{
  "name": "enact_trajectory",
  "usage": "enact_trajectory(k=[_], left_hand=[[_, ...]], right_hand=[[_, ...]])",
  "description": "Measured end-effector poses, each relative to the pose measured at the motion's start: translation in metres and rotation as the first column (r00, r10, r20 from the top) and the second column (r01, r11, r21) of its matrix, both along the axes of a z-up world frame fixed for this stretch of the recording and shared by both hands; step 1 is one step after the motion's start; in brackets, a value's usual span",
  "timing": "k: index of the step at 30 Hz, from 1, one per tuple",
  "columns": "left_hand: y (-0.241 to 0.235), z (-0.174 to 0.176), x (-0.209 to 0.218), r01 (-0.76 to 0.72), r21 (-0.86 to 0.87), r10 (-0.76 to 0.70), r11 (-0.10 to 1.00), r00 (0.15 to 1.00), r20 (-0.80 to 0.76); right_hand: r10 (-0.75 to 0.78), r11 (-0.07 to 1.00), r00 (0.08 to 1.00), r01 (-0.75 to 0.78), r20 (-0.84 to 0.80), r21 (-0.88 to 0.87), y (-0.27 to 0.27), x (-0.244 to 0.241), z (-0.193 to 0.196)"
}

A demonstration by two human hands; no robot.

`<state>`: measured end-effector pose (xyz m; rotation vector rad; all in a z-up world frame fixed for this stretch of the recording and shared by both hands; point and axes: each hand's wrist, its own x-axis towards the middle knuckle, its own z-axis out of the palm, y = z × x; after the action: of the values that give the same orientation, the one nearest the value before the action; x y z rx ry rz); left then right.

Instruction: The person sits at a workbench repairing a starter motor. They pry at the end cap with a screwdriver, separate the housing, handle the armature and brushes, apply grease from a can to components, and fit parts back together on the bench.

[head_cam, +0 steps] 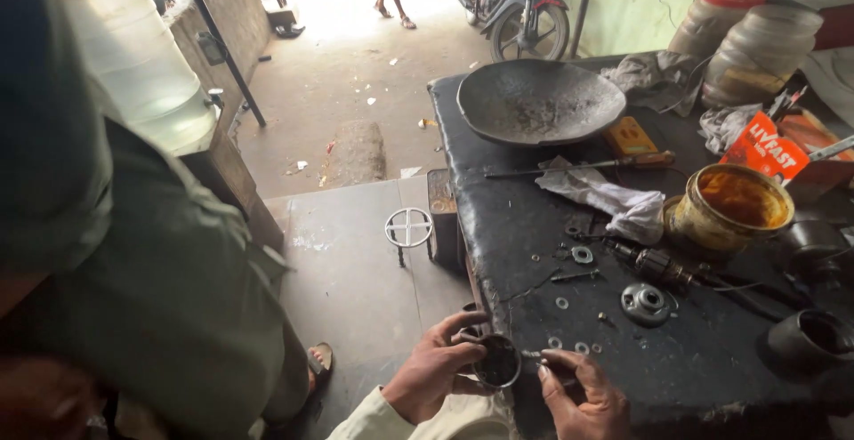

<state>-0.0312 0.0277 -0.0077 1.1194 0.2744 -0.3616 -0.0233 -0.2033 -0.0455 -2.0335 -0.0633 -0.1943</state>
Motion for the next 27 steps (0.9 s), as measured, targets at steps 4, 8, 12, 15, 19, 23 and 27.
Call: enact_trajectory(k=[4,8,12,15,19,23,27], left_hand=[[0.007,-0.024,-0.031,0.02,-0.349,-0.062,0.937,0.992,-0.108],[0.008,-0.033,-0.055,0.013,-0.425,-0.043,0.905,0.997,-0.062],[0.01,-0.043,-0.067,-0.066,-0.476,0.023,0.877,0.995,-0.096],[0.015,-0.056,-0.074,-0.12,-0.543,0.051,0.831,0.989,-0.141],[0.017,-0.082,-0.079,-0.169,-0.644,0.087,0.746,0.984,-0.157],[0.019,-0.092,-0.083,-0.209,-0.692,0.112,0.691,0.977,-0.183],[0.022,-0.1,-0.083,-0.236,-0.727,0.153,0.645,0.972,-0.179]], right_hand=[[0.043,0.999,0.999,-0.042,-0.028,0.011,0.008,-0.023,0.022],[0.097,0.995,0.995,-0.097,0.007,0.03,0.03,-0.055,0.044],[0.226,0.965,0.972,-0.232,0.059,0.125,0.053,-0.068,0.045],[0.236,0.972,0.972,-0.236,0.02,0.007,0.067,-0.073,0.045],[0.341,0.914,0.924,-0.282,0.173,-0.294,0.083,-0.072,0.035],[0.316,0.892,0.945,-0.267,0.082,-0.366,0.101,-0.074,0.028],[0.303,0.889,0.947,-0.239,0.108,-0.391,0.112,-0.072,0.017]])
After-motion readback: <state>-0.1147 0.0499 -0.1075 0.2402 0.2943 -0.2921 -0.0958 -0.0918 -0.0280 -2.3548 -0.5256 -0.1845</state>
